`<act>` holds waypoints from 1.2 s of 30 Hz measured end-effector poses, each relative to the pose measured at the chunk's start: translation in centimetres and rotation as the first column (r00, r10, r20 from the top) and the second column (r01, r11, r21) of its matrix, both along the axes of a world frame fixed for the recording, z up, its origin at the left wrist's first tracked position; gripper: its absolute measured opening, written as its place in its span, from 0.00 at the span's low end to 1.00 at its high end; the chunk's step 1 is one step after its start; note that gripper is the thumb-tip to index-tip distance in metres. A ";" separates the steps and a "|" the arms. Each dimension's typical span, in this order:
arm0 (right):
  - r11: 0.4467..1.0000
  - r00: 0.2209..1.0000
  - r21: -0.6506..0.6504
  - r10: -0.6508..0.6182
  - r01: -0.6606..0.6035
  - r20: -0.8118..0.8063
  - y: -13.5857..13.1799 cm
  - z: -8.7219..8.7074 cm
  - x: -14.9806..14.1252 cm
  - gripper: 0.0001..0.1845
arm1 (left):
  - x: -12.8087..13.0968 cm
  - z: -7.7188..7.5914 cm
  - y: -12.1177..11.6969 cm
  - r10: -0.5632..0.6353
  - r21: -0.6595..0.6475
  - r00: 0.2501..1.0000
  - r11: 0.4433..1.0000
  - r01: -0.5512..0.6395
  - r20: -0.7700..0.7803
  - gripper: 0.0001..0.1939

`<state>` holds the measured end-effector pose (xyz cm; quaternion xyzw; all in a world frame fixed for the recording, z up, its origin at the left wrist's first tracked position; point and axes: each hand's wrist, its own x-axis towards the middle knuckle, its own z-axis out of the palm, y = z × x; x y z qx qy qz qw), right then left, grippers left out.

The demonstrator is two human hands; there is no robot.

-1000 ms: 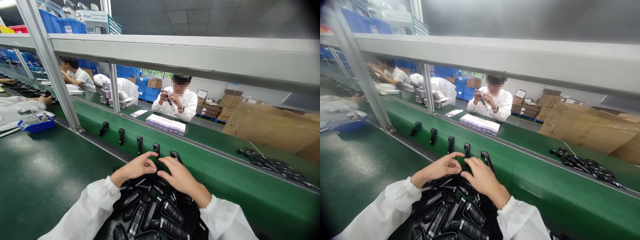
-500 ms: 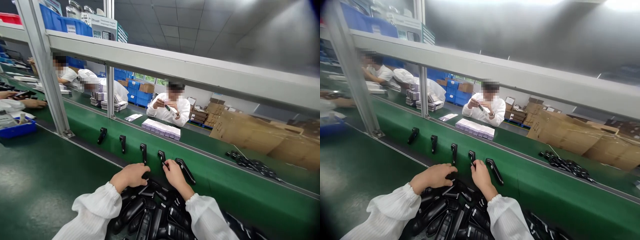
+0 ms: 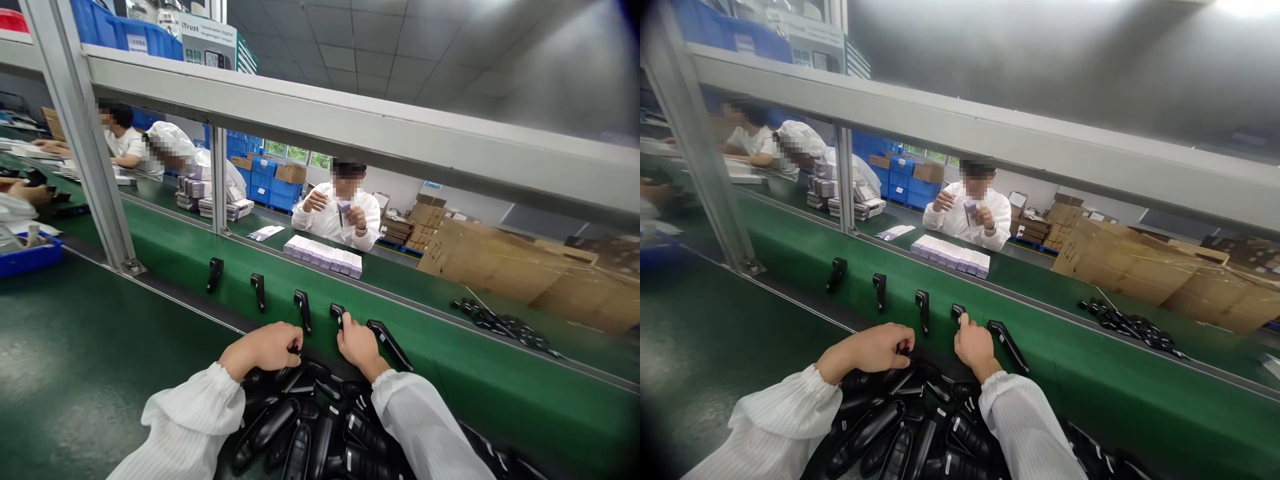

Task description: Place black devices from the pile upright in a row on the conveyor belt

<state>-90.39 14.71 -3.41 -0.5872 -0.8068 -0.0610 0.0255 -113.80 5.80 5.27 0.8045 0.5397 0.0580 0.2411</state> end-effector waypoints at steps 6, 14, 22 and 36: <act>0.997 1.000 -0.072 -0.014 0.016 0.024 -0.2 0.5 1.5 0.15 | -0.4 1.1 0.3 0.028 -0.029 0.988 0.999 -0.024 0.149 0.18; 0.989 0.935 -0.110 0.056 -0.100 -0.349 -4.6 6.9 2.0 0.29 | 2.0 1.4 -0.2 0.028 -0.038 0.945 0.999 -0.016 0.325 0.22; 0.816 0.536 -0.329 -0.028 -0.476 -0.844 -7.9 6.8 -0.4 0.20 | 4.7 0.4 -0.3 0.014 -0.089 0.953 0.996 0.014 0.302 0.26; 0.981 0.959 -0.141 -0.166 0.136 -0.228 -2.4 2.4 -0.9 0.23 | 5.1 -1.2 -0.4 -0.088 0.033 0.992 0.995 0.091 -0.086 0.11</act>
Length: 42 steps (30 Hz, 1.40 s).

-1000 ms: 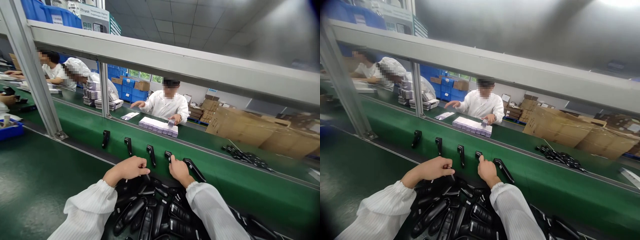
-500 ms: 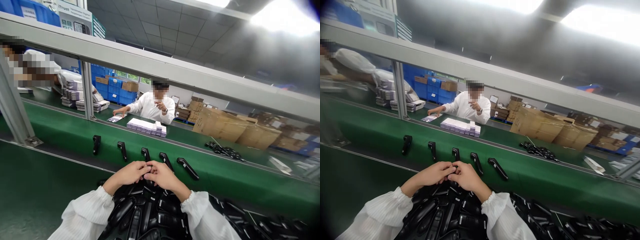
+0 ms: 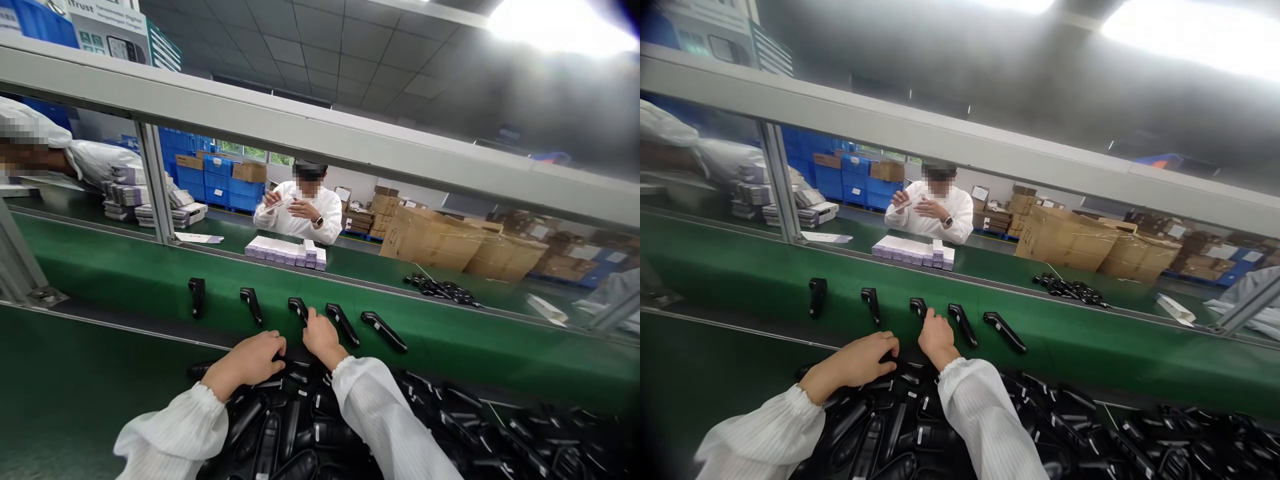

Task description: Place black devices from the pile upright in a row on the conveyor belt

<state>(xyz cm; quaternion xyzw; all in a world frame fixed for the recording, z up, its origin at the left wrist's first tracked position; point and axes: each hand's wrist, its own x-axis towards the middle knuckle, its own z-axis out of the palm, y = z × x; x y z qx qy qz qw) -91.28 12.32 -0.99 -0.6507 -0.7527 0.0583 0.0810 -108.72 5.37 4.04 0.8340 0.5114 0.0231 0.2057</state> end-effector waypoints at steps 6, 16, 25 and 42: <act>0.995 0.987 0.004 0.101 -0.102 0.127 1.8 -1.0 1.4 0.27 | -0.2 0.6 -0.2 -0.042 -0.059 0.999 0.997 0.043 0.012 0.14; 0.994 0.965 -0.007 0.105 -0.106 0.240 2.0 -2.3 4.4 0.29 | -0.3 0.7 -0.3 -0.085 -0.137 0.996 0.987 0.089 0.033 0.15; 0.995 0.969 -0.055 0.091 -0.081 0.229 0.8 -1.5 6.4 0.35 | -0.8 1.4 -0.4 -0.018 -0.018 0.991 1.000 0.020 0.135 0.12; 0.995 0.946 -0.006 0.097 -0.100 0.309 -0.5 1.1 10.9 0.32 | -2.0 1.5 0.9 0.125 -0.003 0.938 0.991 -0.131 0.324 0.23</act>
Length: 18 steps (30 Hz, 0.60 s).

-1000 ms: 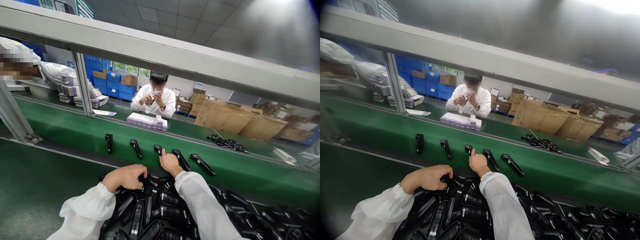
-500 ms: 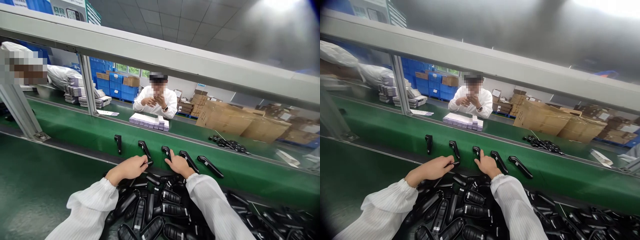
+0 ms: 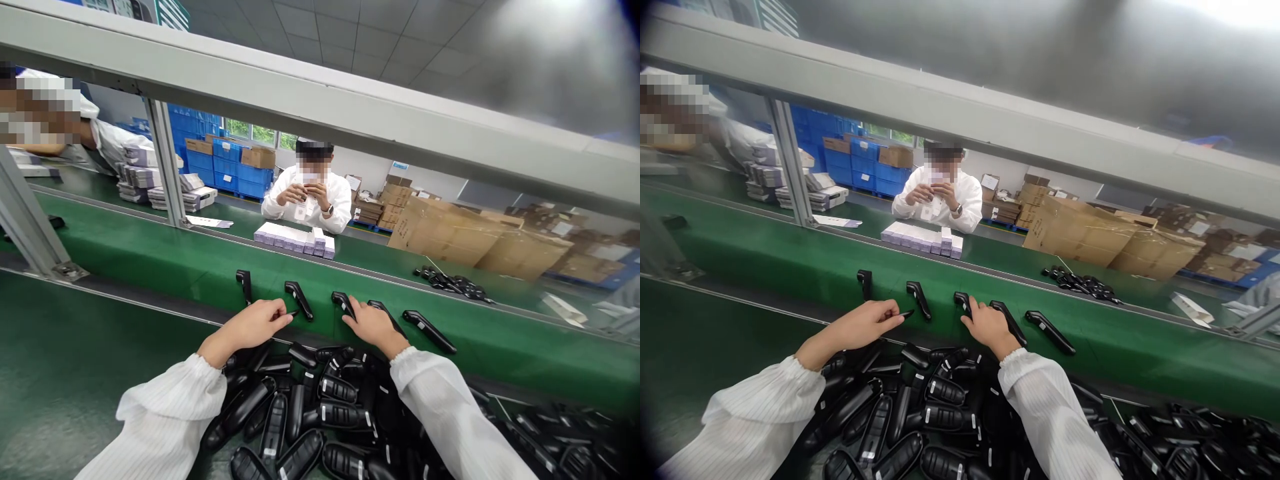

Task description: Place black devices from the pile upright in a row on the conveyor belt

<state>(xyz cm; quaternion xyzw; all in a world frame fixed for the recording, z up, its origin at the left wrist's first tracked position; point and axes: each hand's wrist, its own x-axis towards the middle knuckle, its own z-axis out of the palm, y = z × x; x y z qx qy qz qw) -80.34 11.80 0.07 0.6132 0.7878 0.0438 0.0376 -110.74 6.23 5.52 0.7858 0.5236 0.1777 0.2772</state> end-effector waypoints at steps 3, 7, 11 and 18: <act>1.000 0.994 -0.006 0.020 -0.019 0.111 0.6 -1.9 0.5 0.33 | 0.2 0.3 -0.1 -0.018 -0.008 1.000 1.000 0.018 -0.014 0.22; 1.000 0.986 0.009 0.003 -0.005 0.165 1.3 -3.2 1.6 0.31 | 0.4 0.1 0.2 -0.031 -0.026 0.999 0.999 0.031 -0.014 0.22; 0.999 0.991 -0.033 0.018 -0.013 0.132 1.2 -2.8 2.9 0.33 | 0.7 -0.4 0.4 -0.055 -0.058 0.998 0.997 0.054 -0.014 0.22; 0.989 0.984 -0.094 0.123 -0.111 0.132 0.2 -2.7 5.8 0.32 | 1.1 0.0 0.0 -0.089 -0.073 0.995 0.994 0.085 -0.051 0.21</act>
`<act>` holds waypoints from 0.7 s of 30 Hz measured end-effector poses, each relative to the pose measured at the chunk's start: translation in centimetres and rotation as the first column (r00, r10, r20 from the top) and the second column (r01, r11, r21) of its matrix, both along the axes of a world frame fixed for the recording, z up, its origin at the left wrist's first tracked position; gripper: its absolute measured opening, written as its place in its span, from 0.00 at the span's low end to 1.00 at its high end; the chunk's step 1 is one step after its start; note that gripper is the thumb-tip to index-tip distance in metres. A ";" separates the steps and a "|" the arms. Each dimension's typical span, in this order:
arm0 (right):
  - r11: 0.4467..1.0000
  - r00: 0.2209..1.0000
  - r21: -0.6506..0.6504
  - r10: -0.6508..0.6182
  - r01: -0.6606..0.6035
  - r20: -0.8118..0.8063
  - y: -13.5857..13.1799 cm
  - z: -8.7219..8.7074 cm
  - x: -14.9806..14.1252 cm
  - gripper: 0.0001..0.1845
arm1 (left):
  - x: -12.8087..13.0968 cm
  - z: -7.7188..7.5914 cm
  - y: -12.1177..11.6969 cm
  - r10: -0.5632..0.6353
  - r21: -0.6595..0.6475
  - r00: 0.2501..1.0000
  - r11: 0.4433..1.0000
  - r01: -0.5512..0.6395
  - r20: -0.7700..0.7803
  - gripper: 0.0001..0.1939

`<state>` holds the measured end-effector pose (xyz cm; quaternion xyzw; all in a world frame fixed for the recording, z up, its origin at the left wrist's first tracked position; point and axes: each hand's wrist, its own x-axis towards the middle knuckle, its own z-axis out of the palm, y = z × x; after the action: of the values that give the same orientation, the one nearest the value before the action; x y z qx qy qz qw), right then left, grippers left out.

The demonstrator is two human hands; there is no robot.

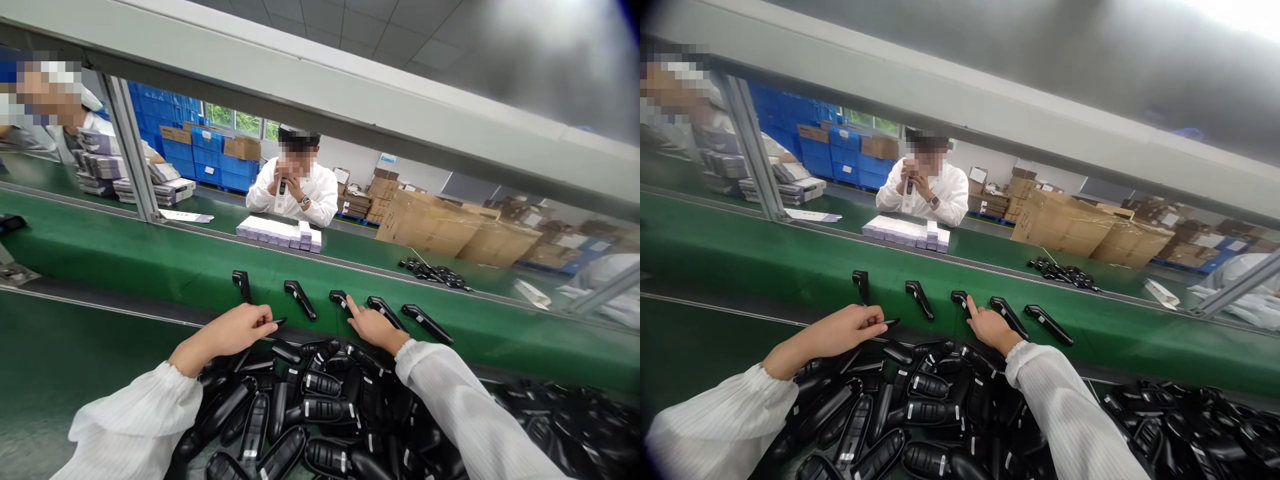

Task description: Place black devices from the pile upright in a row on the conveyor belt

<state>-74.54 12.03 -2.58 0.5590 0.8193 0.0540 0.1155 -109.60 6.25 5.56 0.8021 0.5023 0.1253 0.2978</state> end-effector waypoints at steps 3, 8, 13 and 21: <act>0.999 0.999 0.004 0.054 -0.054 0.006 0.1 -0.3 1.3 0.32 | 0.2 0.1 0.1 0.003 -0.001 1.000 1.000 -0.003 -0.007 0.21; 0.998 0.998 0.065 -0.028 0.024 0.064 0.7 -1.1 2.3 0.32 | 0.8 -0.3 0.4 -0.005 -0.023 1.000 1.000 0.005 -0.009 0.21; 0.994 0.994 0.010 -0.112 0.112 0.002 0.7 0.0 3.1 0.35 | 2.1 -0.3 0.1 -0.033 -0.014 0.998 0.999 0.033 0.046 0.22; 0.987 0.758 0.040 -0.094 0.156 -0.645 -1.3 8.7 5.5 0.31 | 5.9 0.6 -1.4 0.020 -0.093 0.974 0.996 0.001 0.225 0.25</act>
<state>-69.08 10.71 6.15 0.6020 0.7668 -0.1104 -0.1934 -103.66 4.84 6.14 0.7656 0.4743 0.1935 0.3891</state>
